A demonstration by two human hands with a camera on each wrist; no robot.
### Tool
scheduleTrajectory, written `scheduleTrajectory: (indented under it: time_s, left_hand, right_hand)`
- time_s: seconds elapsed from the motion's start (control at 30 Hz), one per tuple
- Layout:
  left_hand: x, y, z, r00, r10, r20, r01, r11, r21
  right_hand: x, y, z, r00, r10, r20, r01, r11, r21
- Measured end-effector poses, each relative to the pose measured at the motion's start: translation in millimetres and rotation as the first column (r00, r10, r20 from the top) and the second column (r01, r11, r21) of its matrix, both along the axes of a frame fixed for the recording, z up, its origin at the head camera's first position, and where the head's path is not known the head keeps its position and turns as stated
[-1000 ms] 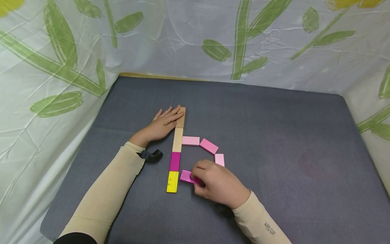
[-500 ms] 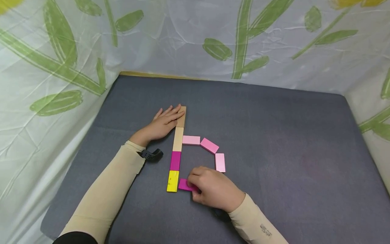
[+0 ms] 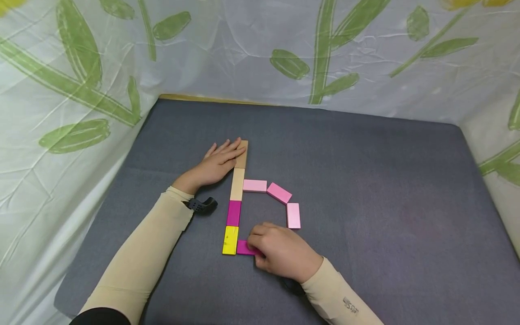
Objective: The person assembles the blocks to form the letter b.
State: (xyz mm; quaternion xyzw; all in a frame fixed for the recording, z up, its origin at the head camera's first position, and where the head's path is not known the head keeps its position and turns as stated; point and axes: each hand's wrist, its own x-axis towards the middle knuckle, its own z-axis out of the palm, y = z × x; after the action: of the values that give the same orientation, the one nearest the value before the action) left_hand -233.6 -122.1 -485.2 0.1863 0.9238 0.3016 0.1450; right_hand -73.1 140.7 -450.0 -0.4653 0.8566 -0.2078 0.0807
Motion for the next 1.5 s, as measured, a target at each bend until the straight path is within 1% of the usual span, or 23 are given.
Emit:
scheduleTrajectory:
  time_s: [0.27, 0.47, 0.6, 0.7, 0.83, 0.97, 1.23, 1.37, 1.5]
  left_hand:
    - [-0.3, 0, 0.4, 1.0, -0.001, 0.0, 0.001, 1.0, -0.009]
    - [0.3, -1, 0.1, 1.0, -0.004, 0.001, 0.004, 1.0, -0.011]
    - [1.4, -1, 0.9, 1.0, 0.0, 0.005, 0.0, 1.0, -0.008]
    - [2.0, -1, 0.7, 1.0, 0.001, 0.01, -0.001, 1.0, -0.007]
    - [2.1, -1, 0.7, 1.0, -0.001, 0.011, 0.001, 1.0, -0.013]
    - [1.6, -1, 1.2, 1.0, -0.003, 0.006, 0.003, 1.0, -0.011]
    - [2.1, -1, 1.9, 1.0, 0.001, 0.005, -0.001, 1.0, -0.002]
    - [2.6, -1, 2.4, 1.0, 0.0, 0.002, 0.0, 1.0, 0.002]
    - [2.2, -1, 2.8, 1.0, -0.003, 0.0, 0.003, 1.0, -0.001]
  right_hand:
    - [1.1, 0, -1.5, 0.999, -0.012, -0.047, 0.013, 1.0, 0.009]
    - [2.2, 0, -1.8, 0.998, -0.015, -0.056, 0.016, 1.0, 0.007]
    - [2.9, 4, -0.1, 0.997, -0.034, -0.064, 0.032, 0.999, -0.038]
    - [3.6, 12, 3.0, 0.995, -0.079, -0.068, 0.074, 0.995, -0.072]
    - [4.7, 24, 5.9, 0.986, -0.16, -0.043, 0.157, 0.985, -0.066]
    - [6.2, 33, 6.2, 0.977, -0.213, -0.001, 0.213, 0.976, -0.038]
    - [7.9, 43, 2.5, 0.965, -0.253, 0.065, 0.255, 0.967, -0.019]
    - [8.2, 46, 0.5, 0.963, -0.251, 0.095, 0.255, 0.967, -0.025]
    - [7.8, 47, -3.0, 0.964, -0.237, 0.117, 0.245, 0.968, -0.052]
